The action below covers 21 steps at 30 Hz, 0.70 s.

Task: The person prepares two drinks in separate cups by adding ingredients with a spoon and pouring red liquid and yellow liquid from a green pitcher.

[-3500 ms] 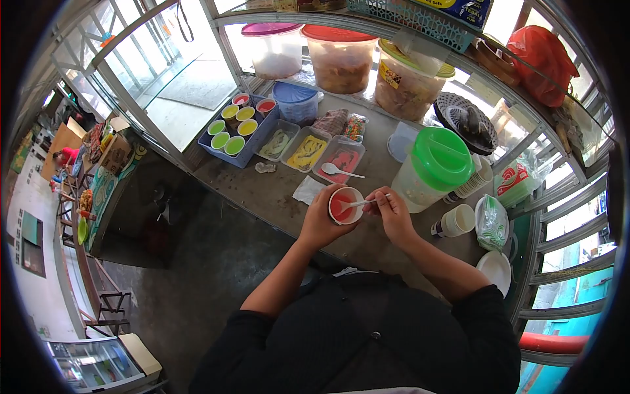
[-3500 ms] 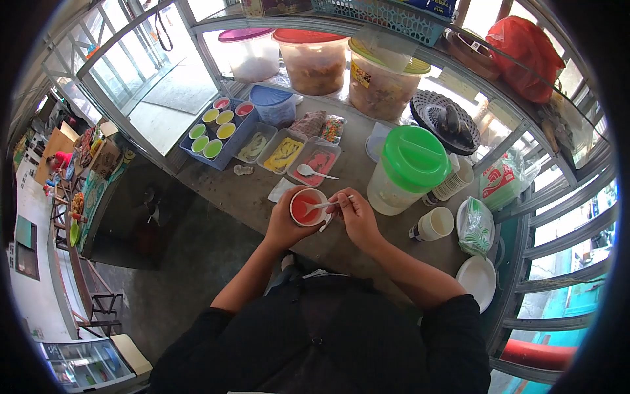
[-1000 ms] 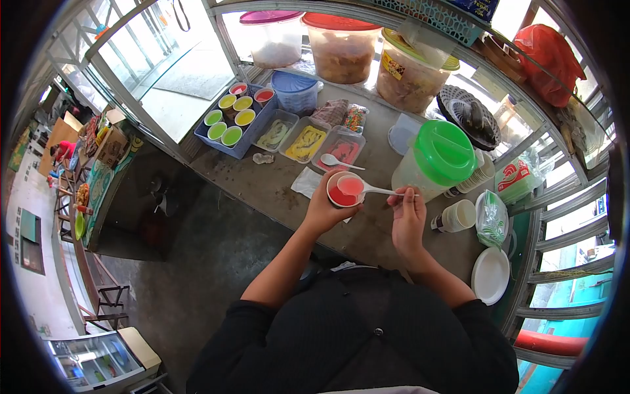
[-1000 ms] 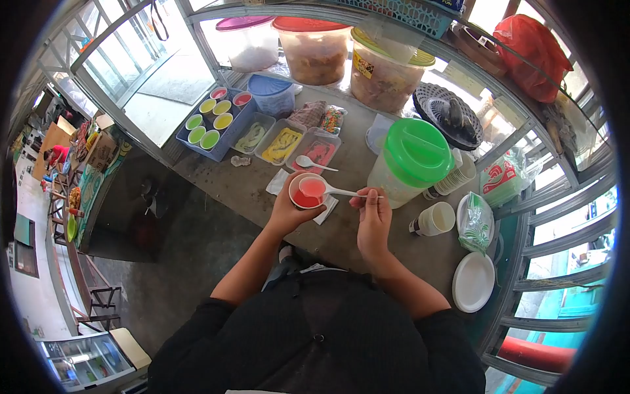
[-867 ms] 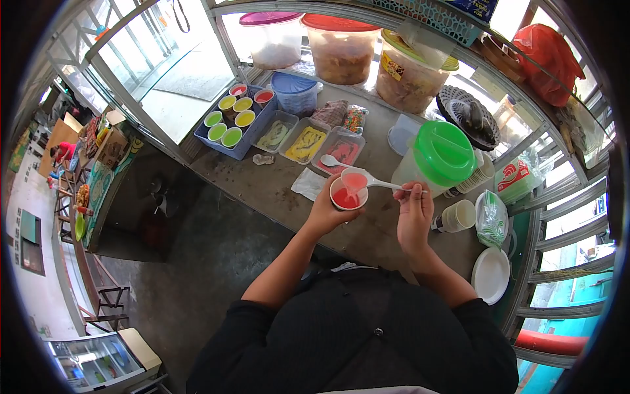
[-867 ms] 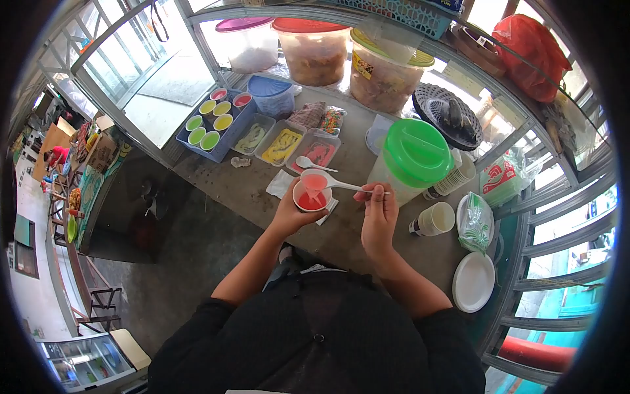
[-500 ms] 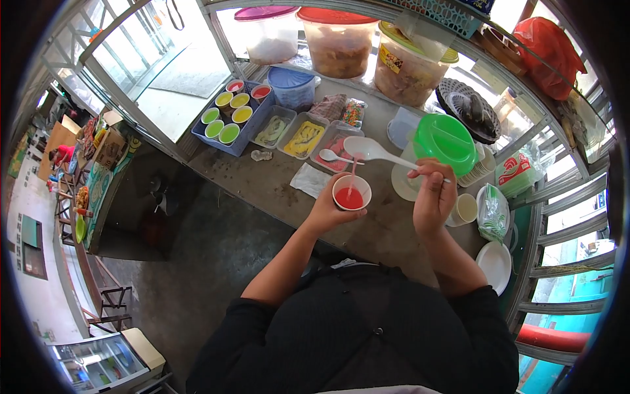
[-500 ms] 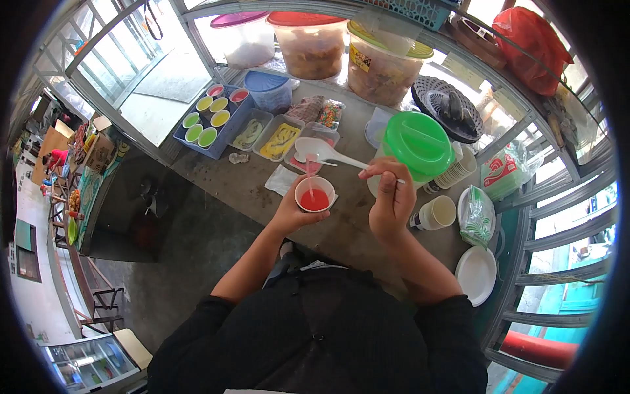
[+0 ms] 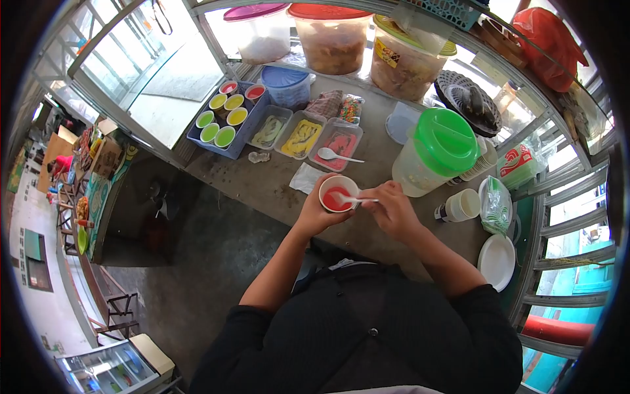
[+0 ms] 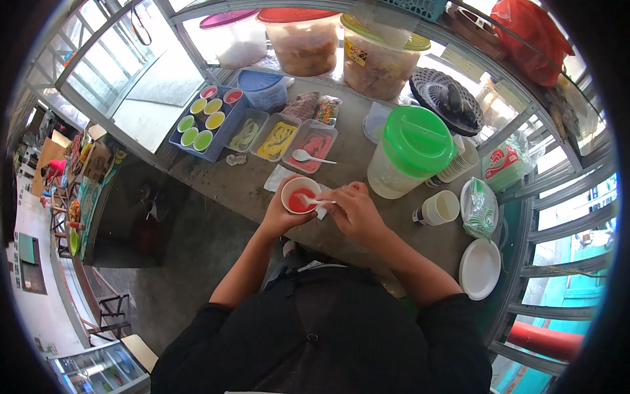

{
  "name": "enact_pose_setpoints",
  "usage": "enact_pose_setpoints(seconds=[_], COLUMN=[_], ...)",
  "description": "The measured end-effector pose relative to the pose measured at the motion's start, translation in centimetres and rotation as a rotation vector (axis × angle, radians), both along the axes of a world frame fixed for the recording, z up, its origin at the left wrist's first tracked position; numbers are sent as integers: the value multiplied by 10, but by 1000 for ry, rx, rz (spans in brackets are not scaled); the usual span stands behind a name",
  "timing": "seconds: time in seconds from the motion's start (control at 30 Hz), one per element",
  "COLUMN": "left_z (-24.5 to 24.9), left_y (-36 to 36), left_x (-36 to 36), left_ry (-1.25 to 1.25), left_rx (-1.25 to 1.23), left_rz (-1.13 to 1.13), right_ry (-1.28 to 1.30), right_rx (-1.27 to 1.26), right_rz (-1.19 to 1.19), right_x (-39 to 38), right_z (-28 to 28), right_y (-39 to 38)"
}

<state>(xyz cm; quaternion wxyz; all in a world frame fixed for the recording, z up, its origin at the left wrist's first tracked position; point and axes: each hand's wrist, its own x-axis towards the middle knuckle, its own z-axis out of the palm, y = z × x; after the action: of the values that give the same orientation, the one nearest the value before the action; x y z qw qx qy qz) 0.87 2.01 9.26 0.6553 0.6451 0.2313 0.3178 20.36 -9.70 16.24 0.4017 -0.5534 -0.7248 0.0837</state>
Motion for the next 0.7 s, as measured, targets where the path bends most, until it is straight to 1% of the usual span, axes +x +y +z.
enact_pose_setpoints(seconds=[0.1,0.2,0.27,0.33,0.43,0.53,0.63,0.7], left_z=[-12,-19,-24,-33,-44,-53,-55,-58], left_y=[2,5,9,15,28,41,54,67], left_x=[-4,-10,-15,-20,-30,-38,-46,-52], left_ry=[11,36,51,66,104,124,123,141], left_rx=[-8,-86,-133,-157,-183,-163,-170,-138], left_rz=[-5,-5,2,21,-3,-31,-77,-123], right_ry=[13,9,194,315,965,816,1040,1006], right_rx=[-368,-172,81,397,457,429,253,251], right_rz=[36,-191,-459,-792,-791,-957,-1095,-1126], right_x=[11,40,66,108,134,145,154,179], right_z=[15,17,16,-10,-16,-23,-13,-22], right_y=[-8,-19,-27,-28,-49,-43,-25,-16])
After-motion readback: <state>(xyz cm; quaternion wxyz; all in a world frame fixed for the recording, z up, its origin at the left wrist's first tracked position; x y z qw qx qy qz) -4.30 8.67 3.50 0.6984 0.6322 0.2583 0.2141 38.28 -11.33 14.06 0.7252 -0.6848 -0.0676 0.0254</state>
